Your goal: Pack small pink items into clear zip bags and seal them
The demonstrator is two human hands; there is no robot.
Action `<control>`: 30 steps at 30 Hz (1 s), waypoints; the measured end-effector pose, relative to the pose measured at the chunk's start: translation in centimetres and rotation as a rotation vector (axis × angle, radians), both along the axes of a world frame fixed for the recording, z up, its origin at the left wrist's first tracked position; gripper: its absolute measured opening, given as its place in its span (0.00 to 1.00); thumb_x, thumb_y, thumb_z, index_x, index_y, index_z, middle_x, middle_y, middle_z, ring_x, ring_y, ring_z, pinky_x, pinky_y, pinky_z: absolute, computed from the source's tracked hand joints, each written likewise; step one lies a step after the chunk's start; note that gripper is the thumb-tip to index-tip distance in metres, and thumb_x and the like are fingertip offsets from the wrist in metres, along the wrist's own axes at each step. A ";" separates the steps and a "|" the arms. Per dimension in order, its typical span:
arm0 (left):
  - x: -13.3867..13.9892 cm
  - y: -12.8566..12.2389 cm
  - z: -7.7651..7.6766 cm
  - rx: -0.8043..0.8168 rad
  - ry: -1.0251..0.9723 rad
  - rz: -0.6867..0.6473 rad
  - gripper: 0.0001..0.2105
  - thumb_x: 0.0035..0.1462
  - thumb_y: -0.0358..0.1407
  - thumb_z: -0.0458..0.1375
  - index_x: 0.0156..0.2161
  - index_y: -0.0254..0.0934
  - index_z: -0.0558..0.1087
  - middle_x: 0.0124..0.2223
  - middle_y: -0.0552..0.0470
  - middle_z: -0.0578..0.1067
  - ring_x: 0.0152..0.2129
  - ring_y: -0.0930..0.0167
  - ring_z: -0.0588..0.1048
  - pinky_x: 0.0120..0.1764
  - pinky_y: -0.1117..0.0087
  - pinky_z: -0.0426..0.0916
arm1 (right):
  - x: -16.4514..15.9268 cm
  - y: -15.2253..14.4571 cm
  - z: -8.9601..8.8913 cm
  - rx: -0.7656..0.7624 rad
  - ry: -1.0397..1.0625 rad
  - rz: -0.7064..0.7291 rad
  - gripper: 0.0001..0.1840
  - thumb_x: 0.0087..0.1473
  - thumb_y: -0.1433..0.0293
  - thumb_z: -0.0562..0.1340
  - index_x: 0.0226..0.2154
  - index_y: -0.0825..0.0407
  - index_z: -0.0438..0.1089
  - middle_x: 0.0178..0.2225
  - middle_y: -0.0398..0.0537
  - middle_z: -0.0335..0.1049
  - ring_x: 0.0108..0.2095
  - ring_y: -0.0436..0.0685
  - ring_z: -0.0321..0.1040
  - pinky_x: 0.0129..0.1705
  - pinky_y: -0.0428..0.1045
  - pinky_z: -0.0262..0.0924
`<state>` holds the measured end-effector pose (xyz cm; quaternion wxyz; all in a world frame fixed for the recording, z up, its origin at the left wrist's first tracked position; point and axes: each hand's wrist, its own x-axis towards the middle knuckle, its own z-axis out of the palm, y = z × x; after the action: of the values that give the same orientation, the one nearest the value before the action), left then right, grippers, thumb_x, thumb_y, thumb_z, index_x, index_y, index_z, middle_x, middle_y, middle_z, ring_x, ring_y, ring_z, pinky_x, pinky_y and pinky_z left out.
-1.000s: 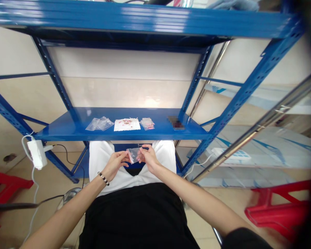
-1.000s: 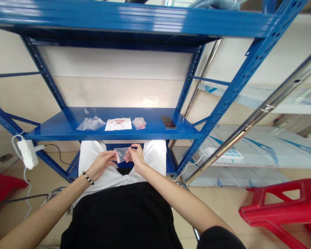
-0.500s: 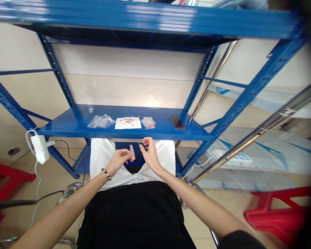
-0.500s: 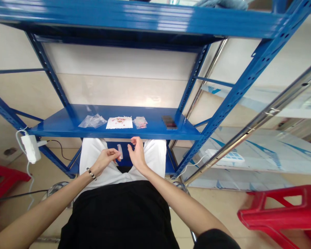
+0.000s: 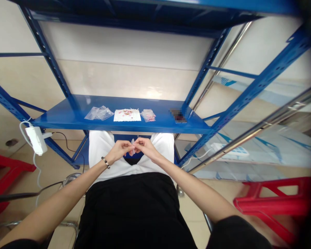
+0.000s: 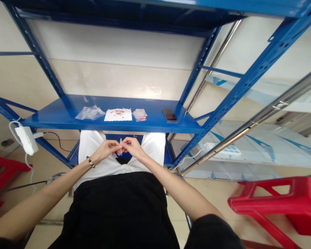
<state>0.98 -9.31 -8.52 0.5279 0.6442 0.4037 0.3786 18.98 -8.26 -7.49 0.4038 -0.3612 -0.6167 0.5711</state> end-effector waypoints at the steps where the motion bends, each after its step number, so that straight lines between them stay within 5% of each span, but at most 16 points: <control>1: 0.0 -0.3 0.3 0.001 -0.008 -0.004 0.14 0.56 0.44 0.61 0.31 0.33 0.75 0.27 0.46 0.78 0.23 0.71 0.74 0.24 0.74 0.61 | 0.0 0.0 0.2 0.018 -0.008 0.017 0.13 0.52 0.60 0.65 0.26 0.53 0.69 0.22 0.43 0.71 0.24 0.52 0.70 0.30 0.48 0.66; 6: 0.0 -1.2 1.2 0.066 0.020 0.165 0.09 0.54 0.35 0.59 0.25 0.34 0.72 0.22 0.50 0.75 0.20 0.73 0.71 0.25 0.74 0.60 | 0.4 0.6 0.0 0.160 -0.164 -0.006 0.08 0.54 0.67 0.61 0.25 0.51 0.65 0.21 0.43 0.70 0.25 0.54 0.70 0.29 0.48 0.63; 10: -0.2 -0.6 1.1 0.277 0.251 0.321 0.05 0.50 0.31 0.57 0.24 0.34 0.71 0.20 0.54 0.71 0.19 0.73 0.69 0.26 0.74 0.60 | 0.7 1.2 -0.4 0.274 -0.430 -0.122 0.07 0.47 0.72 0.60 0.22 0.52 0.62 0.20 0.40 0.66 0.24 0.52 0.67 0.27 0.45 0.56; 15: 0.4 -0.4 0.9 0.462 0.422 0.239 0.05 0.50 0.30 0.56 0.24 0.35 0.70 0.23 0.56 0.70 0.22 0.74 0.67 0.28 0.74 0.58 | 0.2 1.2 -1.4 0.354 -0.469 -0.182 0.11 0.44 0.73 0.61 0.32 0.49 0.60 0.23 0.34 0.63 0.23 0.49 0.61 0.27 0.44 0.53; 20: 0.0 -0.9 1.4 0.437 0.363 0.343 0.04 0.49 0.30 0.57 0.24 0.35 0.70 0.23 0.56 0.70 0.22 0.74 0.67 0.30 0.73 0.60 | 0.7 1.3 -1.2 0.063 -0.234 -0.097 0.15 0.48 0.69 0.64 0.39 0.49 0.61 0.26 0.36 0.64 0.27 0.50 0.65 0.29 0.44 0.59; 25: -1.9 0.0 2.2 0.248 0.005 0.355 0.05 0.50 0.31 0.56 0.25 0.34 0.70 0.24 0.54 0.72 0.23 0.74 0.67 0.30 0.74 0.61 | 0.5 0.6 -1.0 -0.307 0.139 0.062 0.23 0.54 0.56 0.66 0.47 0.48 0.63 0.43 0.50 0.72 0.43 0.56 0.72 0.38 0.49 0.69; 30: -2.5 1.4 2.5 0.099 -0.262 0.318 0.07 0.52 0.34 0.58 0.24 0.35 0.69 0.25 0.54 0.72 0.24 0.75 0.67 0.31 0.74 0.60 | -1.6 0.7 -2.6 -0.481 0.442 0.234 0.21 0.52 0.57 0.69 0.42 0.55 0.68 0.40 0.53 0.74 0.38 0.57 0.76 0.40 0.51 0.71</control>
<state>-1.47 -7.91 -5.98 0.4772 0.5426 0.4091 0.5572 17.43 -7.55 -10.14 0.3629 -0.2405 -0.3992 0.8069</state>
